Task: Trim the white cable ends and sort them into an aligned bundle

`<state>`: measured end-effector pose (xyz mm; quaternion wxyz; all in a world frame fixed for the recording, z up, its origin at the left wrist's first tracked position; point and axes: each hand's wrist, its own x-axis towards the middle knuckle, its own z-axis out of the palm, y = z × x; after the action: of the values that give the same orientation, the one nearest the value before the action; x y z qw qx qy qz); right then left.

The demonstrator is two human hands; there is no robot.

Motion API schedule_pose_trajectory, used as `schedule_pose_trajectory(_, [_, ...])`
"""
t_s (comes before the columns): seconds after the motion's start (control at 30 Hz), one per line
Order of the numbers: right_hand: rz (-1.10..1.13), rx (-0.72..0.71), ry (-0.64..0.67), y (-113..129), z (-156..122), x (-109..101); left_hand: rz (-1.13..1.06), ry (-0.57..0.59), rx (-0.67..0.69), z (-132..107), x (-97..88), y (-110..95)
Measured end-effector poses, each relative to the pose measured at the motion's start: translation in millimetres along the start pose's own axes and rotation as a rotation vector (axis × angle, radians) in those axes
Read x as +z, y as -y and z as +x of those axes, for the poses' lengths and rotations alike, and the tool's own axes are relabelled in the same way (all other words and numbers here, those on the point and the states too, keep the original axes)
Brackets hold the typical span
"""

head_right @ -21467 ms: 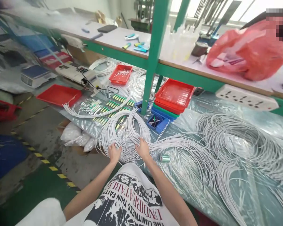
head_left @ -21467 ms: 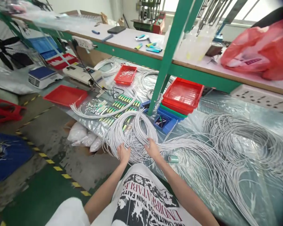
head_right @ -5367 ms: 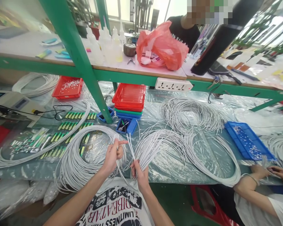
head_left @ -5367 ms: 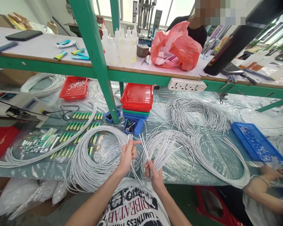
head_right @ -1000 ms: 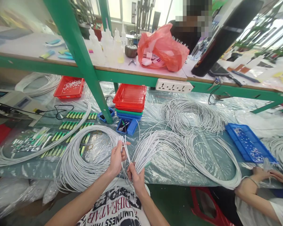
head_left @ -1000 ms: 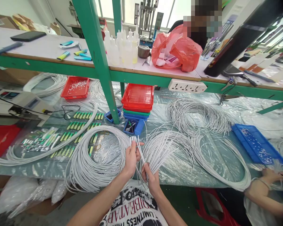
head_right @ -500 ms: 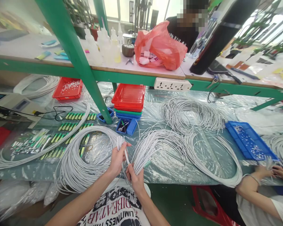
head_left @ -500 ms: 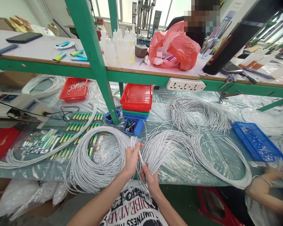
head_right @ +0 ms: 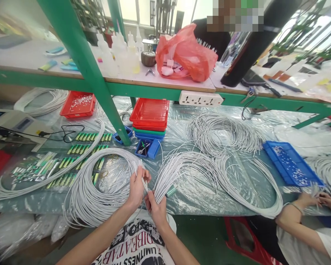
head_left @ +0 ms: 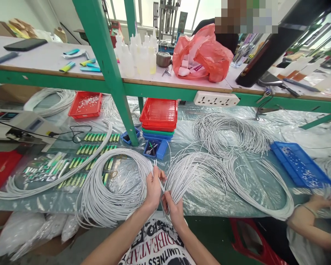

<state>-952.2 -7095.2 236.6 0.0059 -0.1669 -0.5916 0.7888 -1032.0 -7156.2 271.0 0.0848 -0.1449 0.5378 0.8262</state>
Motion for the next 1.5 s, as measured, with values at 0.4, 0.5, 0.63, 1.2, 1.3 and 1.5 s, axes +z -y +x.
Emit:
schedule_pose_trajectory(0.4, [0.174,0.033,-0.144,9.1,11.9,-16.0,-0.070,0.275,-0.246,19.8,-38.3,-45.1])
schedule_pose_trajectory(0.5, [0.153,0.042,-0.002,3.3,9.9,-16.3,0.199,0.294,-0.185,17.4,-37.8,-45.4])
schedule_pose_trajectory(0.63, [0.023,0.090,0.071,-4.0,4.3,-9.7,0.490,0.395,-0.025,7.2,-22.4,-38.2])
schedule_pose_trajectory(1.2, [0.083,0.055,0.036,-10.8,5.6,-14.8,0.567,0.337,-0.037,6.7,-15.7,-29.9])
schedule_pose_trajectory(1.3, [0.098,0.033,0.028,-6.5,6.7,-15.9,0.517,0.255,-0.043,8.6,-18.2,-26.1])
schedule_pose_trajectory(1.5, [0.073,0.021,-0.012,-1.8,6.6,-14.3,0.442,0.230,-0.065,8.0,-19.3,-17.6])
